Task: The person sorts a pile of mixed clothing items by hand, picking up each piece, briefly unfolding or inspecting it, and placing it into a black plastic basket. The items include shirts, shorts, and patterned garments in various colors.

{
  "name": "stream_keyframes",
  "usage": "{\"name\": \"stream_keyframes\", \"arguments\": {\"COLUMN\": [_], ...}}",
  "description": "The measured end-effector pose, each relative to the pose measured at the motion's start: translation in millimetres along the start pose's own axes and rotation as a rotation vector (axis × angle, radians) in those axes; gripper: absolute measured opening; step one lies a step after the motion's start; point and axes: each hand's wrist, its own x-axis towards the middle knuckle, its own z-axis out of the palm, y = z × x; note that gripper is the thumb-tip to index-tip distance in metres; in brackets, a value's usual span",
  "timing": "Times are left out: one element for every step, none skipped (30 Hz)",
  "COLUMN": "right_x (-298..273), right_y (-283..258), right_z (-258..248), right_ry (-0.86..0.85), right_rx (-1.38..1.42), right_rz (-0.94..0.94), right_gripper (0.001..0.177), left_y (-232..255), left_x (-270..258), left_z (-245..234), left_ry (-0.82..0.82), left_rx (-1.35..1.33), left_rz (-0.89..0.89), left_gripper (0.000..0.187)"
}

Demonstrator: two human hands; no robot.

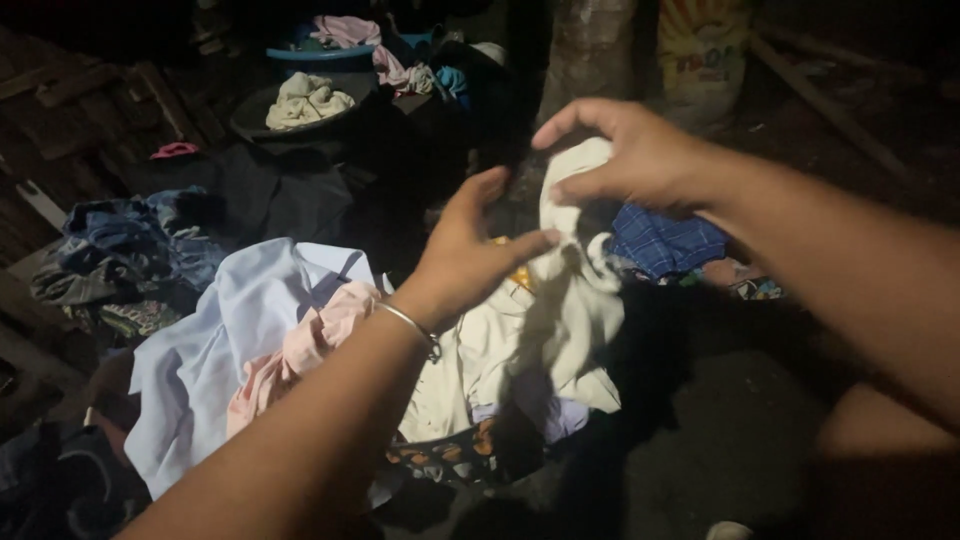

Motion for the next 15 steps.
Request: {"name": "stream_keyframes", "arguments": {"right_x": [1, 1, 1, 1, 1, 1, 1, 2, 0, -2, -3, -4, -6, -5, -4], "right_y": [1, 2, 2, 2, 2, 3, 4, 5, 8, 12, 16, 20, 24, 30, 36], "right_z": [4, 8, 11, 13, 15, 17, 20, 20, 21, 24, 27, 27, 28, 29, 32], "right_ry": [-0.027, -0.058, -0.036, -0.008, 0.02, 0.02, 0.019, 0.018, -0.028, -0.078, -0.129, -0.212, -0.296, -0.375, -0.419], "right_rx": [0.078, 0.159, 0.257, 0.356, 0.454, 0.42, 0.386, 0.351, 0.259, 0.171, 0.083, 0.022, -0.04, -0.103, -0.104], "right_rz": [-0.072, -0.144, -0.124, -0.105, -0.086, -0.122, -0.157, -0.193, -0.077, 0.04, 0.157, 0.197, 0.236, 0.275, 0.314], "right_gripper": [0.049, 0.048, 0.049, 0.051, 0.052, 0.055, 0.058, 0.062, 0.066, 0.071, 0.076, 0.073, 0.07, 0.069, 0.07], "left_y": [4, 7, 10, 12, 14, 16, 18, 20, 23, 26, 29, 32, 34, 35, 34], "left_x": [0, 0, 2, 6, 9, 13, 16, 18, 20, 20, 20, 20, 21, 22, 23], "left_z": [5, 7, 9, 8, 7, 7, 7, 5, 3, 0, -3, -7, -11, -15, -20], "left_ry": [-0.017, -0.031, -0.047, -0.069, -0.011, 0.045, 0.101, 0.146, 0.191, 0.239, 0.255, 0.275, 0.296, 0.327, 0.359], "left_rx": [-0.065, -0.047, -0.03, -0.011, -0.116, -0.224, -0.331, -0.421, -0.51, -0.598, -0.675, -0.752, -0.829, -0.952, -1.075], "left_rz": [0.157, 0.018, -0.121, -0.255, -0.312, -0.365, -0.418, -0.443, -0.468, -0.497, -0.502, -0.509, -0.515, -0.531, -0.546], "left_gripper": [0.081, 0.069, 0.057, 0.046, 0.042, 0.039, 0.036, 0.035, 0.034, 0.033, 0.031, 0.029, 0.027, 0.024, 0.021]}}
